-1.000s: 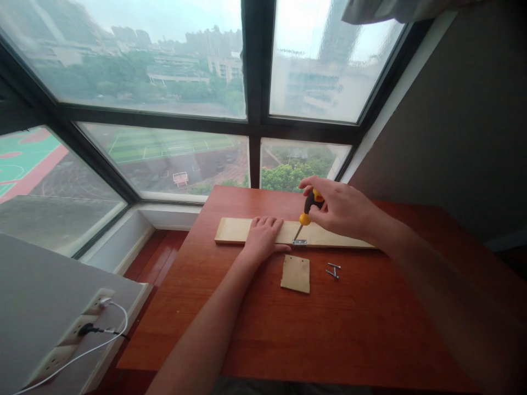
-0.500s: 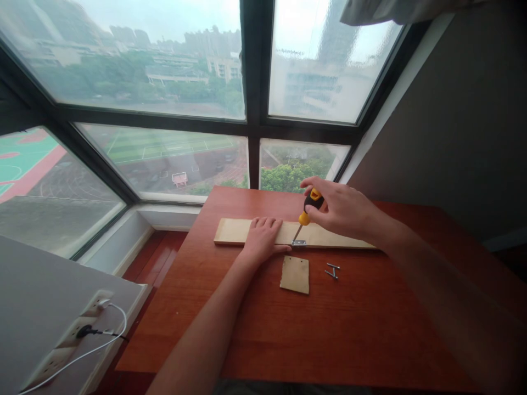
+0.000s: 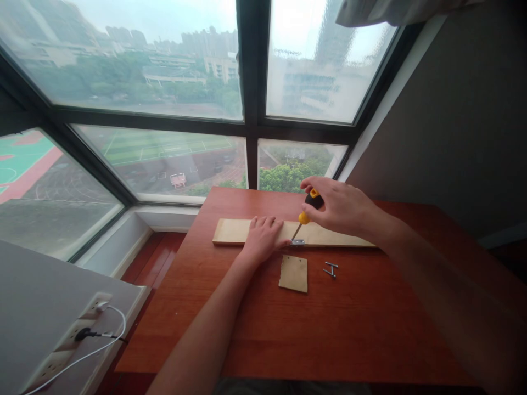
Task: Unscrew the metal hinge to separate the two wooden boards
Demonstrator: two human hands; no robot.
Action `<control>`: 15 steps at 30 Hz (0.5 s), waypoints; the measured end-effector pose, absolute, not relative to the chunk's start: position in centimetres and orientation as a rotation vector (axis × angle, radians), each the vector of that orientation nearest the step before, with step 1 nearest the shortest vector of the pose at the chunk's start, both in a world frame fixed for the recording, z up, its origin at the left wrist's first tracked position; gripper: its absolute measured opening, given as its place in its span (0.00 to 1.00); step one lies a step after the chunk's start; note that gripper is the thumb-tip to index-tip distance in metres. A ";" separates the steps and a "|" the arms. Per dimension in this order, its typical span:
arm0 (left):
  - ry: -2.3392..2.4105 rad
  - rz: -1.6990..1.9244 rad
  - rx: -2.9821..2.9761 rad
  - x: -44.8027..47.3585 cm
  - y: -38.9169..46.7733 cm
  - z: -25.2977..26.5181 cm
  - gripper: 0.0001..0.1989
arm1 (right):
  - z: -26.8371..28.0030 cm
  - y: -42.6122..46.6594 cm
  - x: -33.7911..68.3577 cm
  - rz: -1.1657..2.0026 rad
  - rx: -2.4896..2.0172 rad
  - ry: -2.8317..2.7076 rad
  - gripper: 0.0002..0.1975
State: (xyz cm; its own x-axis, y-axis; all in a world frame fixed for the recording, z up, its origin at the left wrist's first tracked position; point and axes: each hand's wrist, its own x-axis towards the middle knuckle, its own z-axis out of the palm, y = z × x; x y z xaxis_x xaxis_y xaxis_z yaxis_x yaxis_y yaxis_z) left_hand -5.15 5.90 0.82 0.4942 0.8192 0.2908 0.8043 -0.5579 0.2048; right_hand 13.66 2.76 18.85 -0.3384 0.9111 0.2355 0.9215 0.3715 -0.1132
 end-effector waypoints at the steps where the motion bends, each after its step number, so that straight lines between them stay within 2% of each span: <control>1: 1.441 0.583 2.683 -5.0 5.9 0.9 0.24 | 18.8 2.8 13.5 -0.088 -1.648 -2.359 0.17; 4: 1.395 0.654 2.685 -4.7 5.8 1.1 0.14 | 18.7 3.0 13.3 -0.112 -1.663 -2.340 0.17; 6: 1.368 0.666 2.674 -4.6 5.7 1.2 0.12 | 18.6 3.2 13.3 -0.092 -1.631 -2.337 0.14; 8: 1.330 0.663 2.662 -4.4 5.6 1.4 0.11 | 18.6 3.2 13.4 -0.062 -1.597 -2.340 0.12; 11: 1.279 0.636 2.664 -4.3 5.6 1.5 0.11 | 18.7 3.2 13.7 0.015 -1.558 -2.377 0.20; 15: 1.251 0.614 2.677 -4.3 5.6 1.5 0.12 | 18.8 3.2 13.5 -0.048 -1.634 -2.347 0.21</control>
State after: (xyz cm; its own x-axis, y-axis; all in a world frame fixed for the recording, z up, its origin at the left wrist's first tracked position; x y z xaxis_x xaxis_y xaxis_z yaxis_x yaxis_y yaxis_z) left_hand -4.28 5.58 1.46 0.5752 0.7577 0.3082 0.7076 -0.6499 0.2774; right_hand 13.54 3.19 18.79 -0.3208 0.9145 0.2466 0.9238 0.3596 -0.1316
